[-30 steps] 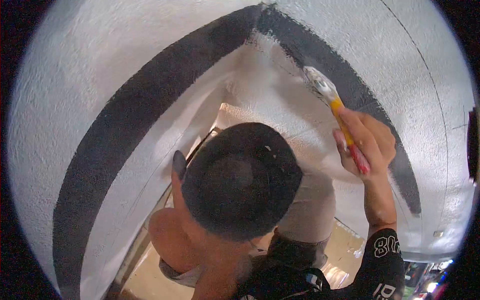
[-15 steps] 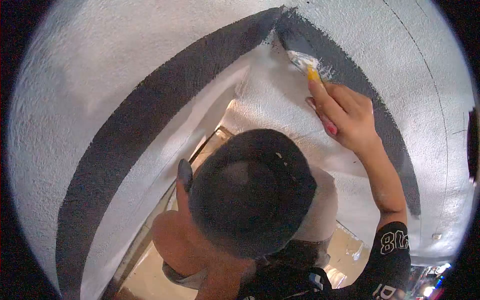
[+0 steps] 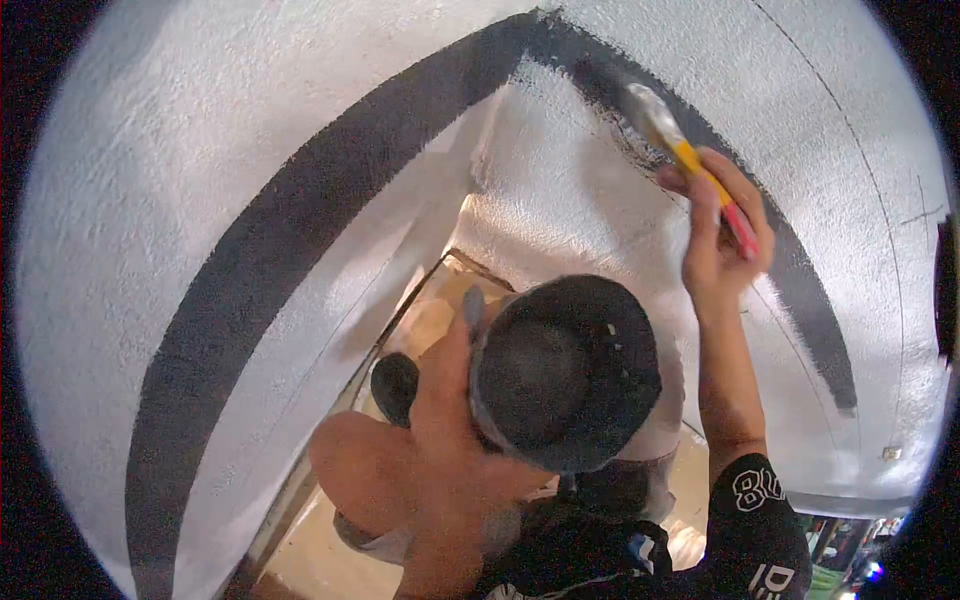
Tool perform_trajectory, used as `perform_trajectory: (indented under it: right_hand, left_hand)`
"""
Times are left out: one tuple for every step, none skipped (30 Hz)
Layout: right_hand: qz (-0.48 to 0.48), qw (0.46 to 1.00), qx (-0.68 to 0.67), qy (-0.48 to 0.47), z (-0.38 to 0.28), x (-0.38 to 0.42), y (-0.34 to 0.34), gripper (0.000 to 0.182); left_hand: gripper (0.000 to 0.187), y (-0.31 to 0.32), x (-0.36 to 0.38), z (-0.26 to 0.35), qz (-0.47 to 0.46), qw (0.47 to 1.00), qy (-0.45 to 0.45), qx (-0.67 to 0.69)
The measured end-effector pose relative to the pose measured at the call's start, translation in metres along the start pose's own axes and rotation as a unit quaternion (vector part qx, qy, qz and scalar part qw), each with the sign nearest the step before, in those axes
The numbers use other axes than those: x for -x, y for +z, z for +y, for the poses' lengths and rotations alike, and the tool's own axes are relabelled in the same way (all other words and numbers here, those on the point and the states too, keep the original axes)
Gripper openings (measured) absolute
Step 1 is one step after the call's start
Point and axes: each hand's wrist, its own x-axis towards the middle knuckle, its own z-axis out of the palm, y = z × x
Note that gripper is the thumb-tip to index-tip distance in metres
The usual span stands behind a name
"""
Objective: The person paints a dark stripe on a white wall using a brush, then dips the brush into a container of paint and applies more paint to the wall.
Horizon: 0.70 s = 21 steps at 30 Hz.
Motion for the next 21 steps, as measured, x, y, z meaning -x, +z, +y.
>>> perform_trajectory:
  right_hand:
    - [-0.001,0.999,0.04,-0.018,0.004,-0.001,0.006,0.024]
    - [0.0,0.996,0.081,-0.036,0.008,-0.002,0.013,0.025]
    - [0.009,0.996,0.08,-0.032,0.012,-0.004,0.024,0.025]
    - [-0.001,0.992,0.098,-0.079,0.016,-0.007,0.035,0.027]
    - [-0.011,0.985,0.116,-0.127,0.02,-0.008,0.04,0.029]
    - [-0.002,0.985,0.116,-0.126,0.022,-0.007,0.041,0.029]
    - [-0.025,0.978,0.133,-0.161,0.024,-0.006,0.043,0.029]
    - [-0.048,0.968,0.15,-0.196,0.024,-0.006,0.045,0.029]
    - [-0.065,0.964,0.174,-0.193,0.023,-0.003,0.041,0.03]
    - [-0.065,0.964,0.172,-0.193,0.023,-0.001,0.033,0.03]
    - [-0.078,0.957,0.181,-0.214,0.024,-0.001,0.024,0.03]
    - [-0.093,0.949,0.189,-0.236,0.024,-0.001,0.015,0.03]
    - [-0.099,0.948,0.186,-0.239,0.022,-0.001,0.008,0.03]
    - [-0.087,0.946,0.197,-0.244,0.019,-0.001,0.002,0.031]
    - [-0.074,0.944,0.202,-0.25,0.017,-0.002,-0.006,0.032]
    - [-0.08,0.943,0.2,-0.254,0.013,-0.004,-0.012,0.032]
    - [-0.109,0.94,0.202,-0.251,0.009,-0.006,-0.017,0.031]
    - [-0.136,0.937,0.204,-0.248,0.005,-0.011,-0.02,0.031]
    - [-0.143,0.936,0.202,-0.251,0.0,-0.019,-0.018,0.031]
    - [-0.174,0.93,0.197,-0.255,-0.005,-0.028,-0.013,0.028]
    - [-0.204,0.924,0.192,-0.258,-0.009,-0.036,-0.008,0.026]
  left_hand:
    - [0.113,0.002,0.001,-0.003,-0.007,0.999,0.047,-0.013]
    - [0.113,0.001,0.001,0.002,-0.014,0.998,0.053,-0.017]
    - [0.11,0.001,0.001,0.009,-0.031,0.999,-0.001,-0.021]
    - [0.108,0.003,0.0,0.014,-0.045,0.997,-0.054,-0.026]
    - [0.108,0.006,0.0,0.017,-0.05,0.997,-0.048,-0.031]
    - [0.109,0.01,0.001,0.017,-0.03,0.999,-0.034,-0.017]
    - [0.11,0.011,0.0,0.016,-0.011,1.0,-0.02,-0.003]
    - [0.11,0.009,0.0,0.014,-0.015,1.0,-0.015,-0.008]
    - [0.122,0.007,0.001,0.011,-0.009,0.998,-0.008,-0.054]
    - [0.134,0.005,0.002,0.01,-0.001,0.995,-0.005,-0.098]
    - [0.134,0.004,0.002,0.011,0.002,0.995,-0.007,-0.098]
    - [0.133,0.002,0.0,0.013,-0.005,0.995,-0.011,-0.103]
    - [0.133,0.001,0.0,0.014,-0.011,0.994,-0.016,-0.107]
    - [0.133,0.0,0.001,0.013,-0.006,0.994,-0.021,-0.105]
    - [0.12,0.002,0.004,0.015,-0.001,0.999,-0.047,-0.024]
    - [0.108,0.001,0.005,0.013,0.001,0.996,-0.07,0.061]
    - [0.108,-0.002,0.006,0.012,0.008,0.995,-0.074,0.064]
    - [0.108,-0.003,0.007,0.012,0.0,0.999,-0.052,0.016]
    - [0.108,-0.005,0.007,0.011,-0.01,0.999,-0.03,-0.032]
    - [0.108,-0.005,0.006,0.011,-0.006,0.999,-0.035,-0.029]
    - [0.107,-0.004,0.003,0.011,-0.009,0.999,-0.027,-0.026]
